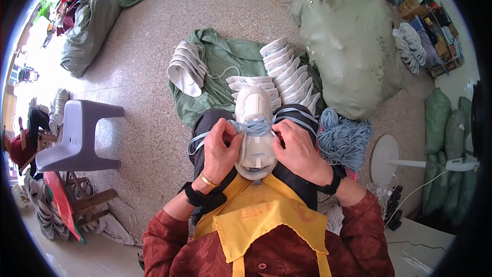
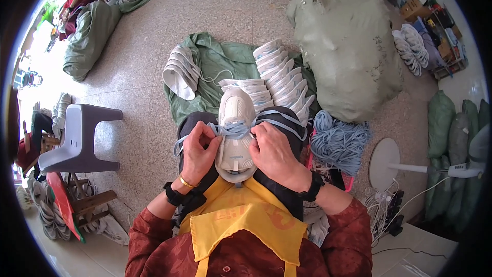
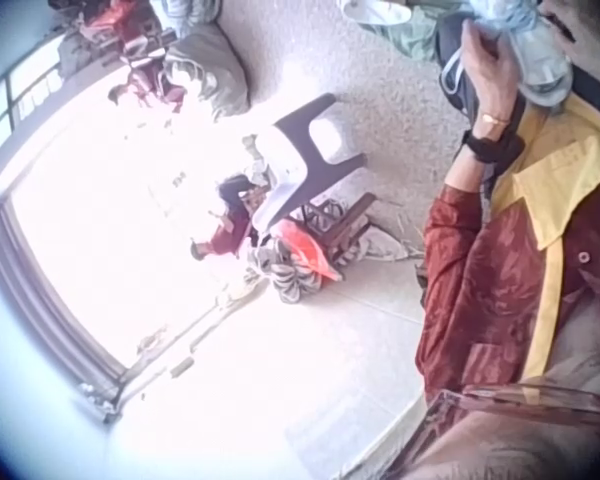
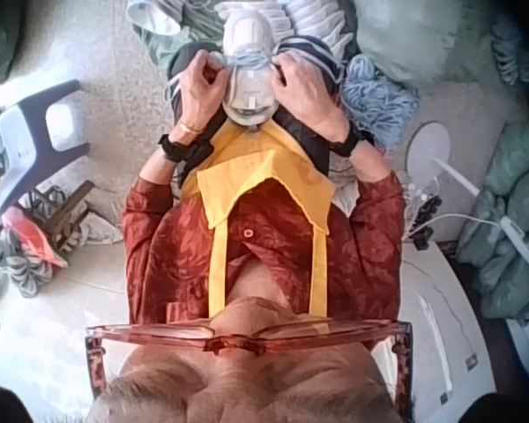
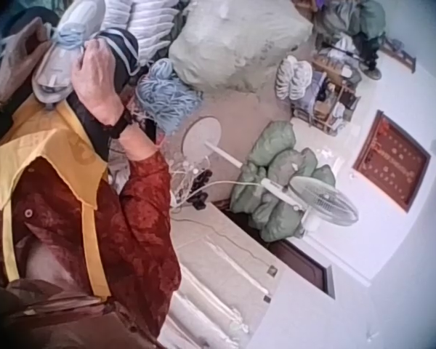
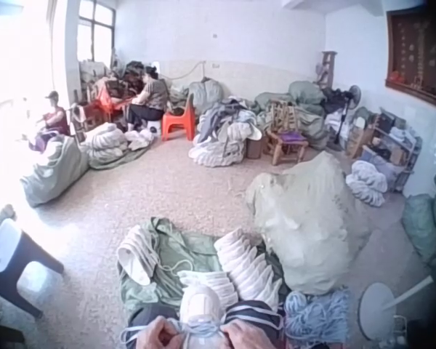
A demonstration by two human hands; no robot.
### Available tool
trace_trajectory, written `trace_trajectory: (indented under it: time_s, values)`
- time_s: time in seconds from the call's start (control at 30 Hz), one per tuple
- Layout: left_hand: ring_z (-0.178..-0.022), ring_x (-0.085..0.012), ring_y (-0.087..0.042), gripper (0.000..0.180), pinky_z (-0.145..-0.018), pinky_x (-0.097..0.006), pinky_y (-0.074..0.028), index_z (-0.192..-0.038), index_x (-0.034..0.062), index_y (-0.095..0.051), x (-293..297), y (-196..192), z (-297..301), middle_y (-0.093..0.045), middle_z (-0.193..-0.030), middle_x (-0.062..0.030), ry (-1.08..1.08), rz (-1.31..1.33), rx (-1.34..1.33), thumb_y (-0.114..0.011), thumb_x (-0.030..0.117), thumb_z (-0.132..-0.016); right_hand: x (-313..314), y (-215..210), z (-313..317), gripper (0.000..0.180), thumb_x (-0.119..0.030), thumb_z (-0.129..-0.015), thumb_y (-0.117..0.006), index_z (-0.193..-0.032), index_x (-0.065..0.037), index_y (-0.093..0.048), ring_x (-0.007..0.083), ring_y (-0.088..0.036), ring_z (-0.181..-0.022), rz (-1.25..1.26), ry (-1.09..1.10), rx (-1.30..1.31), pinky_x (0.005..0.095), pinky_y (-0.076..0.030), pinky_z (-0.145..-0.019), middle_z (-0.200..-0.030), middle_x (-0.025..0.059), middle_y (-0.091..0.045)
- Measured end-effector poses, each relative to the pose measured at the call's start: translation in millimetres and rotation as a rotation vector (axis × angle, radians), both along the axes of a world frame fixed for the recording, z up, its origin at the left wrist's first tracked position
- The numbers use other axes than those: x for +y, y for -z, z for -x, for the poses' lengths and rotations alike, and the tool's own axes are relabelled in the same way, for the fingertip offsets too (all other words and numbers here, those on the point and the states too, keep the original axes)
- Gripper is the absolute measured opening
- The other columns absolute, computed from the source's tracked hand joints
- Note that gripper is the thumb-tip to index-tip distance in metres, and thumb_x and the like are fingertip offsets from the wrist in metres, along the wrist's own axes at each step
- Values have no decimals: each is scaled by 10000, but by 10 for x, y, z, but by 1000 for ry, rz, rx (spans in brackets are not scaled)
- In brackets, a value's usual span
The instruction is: Lacing white sneakers in a shoe manufacturing workshop.
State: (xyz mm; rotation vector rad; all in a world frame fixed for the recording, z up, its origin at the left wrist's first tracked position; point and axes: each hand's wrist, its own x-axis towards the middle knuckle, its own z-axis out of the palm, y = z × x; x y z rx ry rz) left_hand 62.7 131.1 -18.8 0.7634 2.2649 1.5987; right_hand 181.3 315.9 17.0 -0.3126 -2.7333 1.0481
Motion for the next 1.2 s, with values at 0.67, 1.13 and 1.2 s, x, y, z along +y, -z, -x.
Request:
trace_trajectory:
  time_s: [0.67, 1.13, 1.2]
  values:
    - [-620, -148, -591, 178, -578, -283, -475, -887, 0, -566, 0, -72, 2, -551, -810, -64, 32, -25, 94, -727, -65, -845, -141, -198, 76, 168, -10, -793, -679, -955, 3, -634, 323, -664, -908, -500, -190, -161, 400, -567, -767, -942, 150, -612]
    - [-684, -213, -618, 208, -633, -321, -513, -942, -15, -602, -91, -140, 29, -574, -841, -98, 143, -25, 130, -767, 19, -820, -239, -201, 148, 108, -7, -911, -647, -980, 5, -565, 404, -657, -834, 145, -178, 23, 470, -532, -705, -914, 173, -634]
    - [-717, -224, -622, 244, -660, -325, -521, -964, -17, -598, -65, -181, 1, -573, -859, -107, 163, -7, 158, -779, 40, -811, -221, -115, 189, 120, -4, -918, -659, -994, 9, -568, 402, -669, -802, 128, -146, 25, 459, -532, -683, -900, 173, -653]
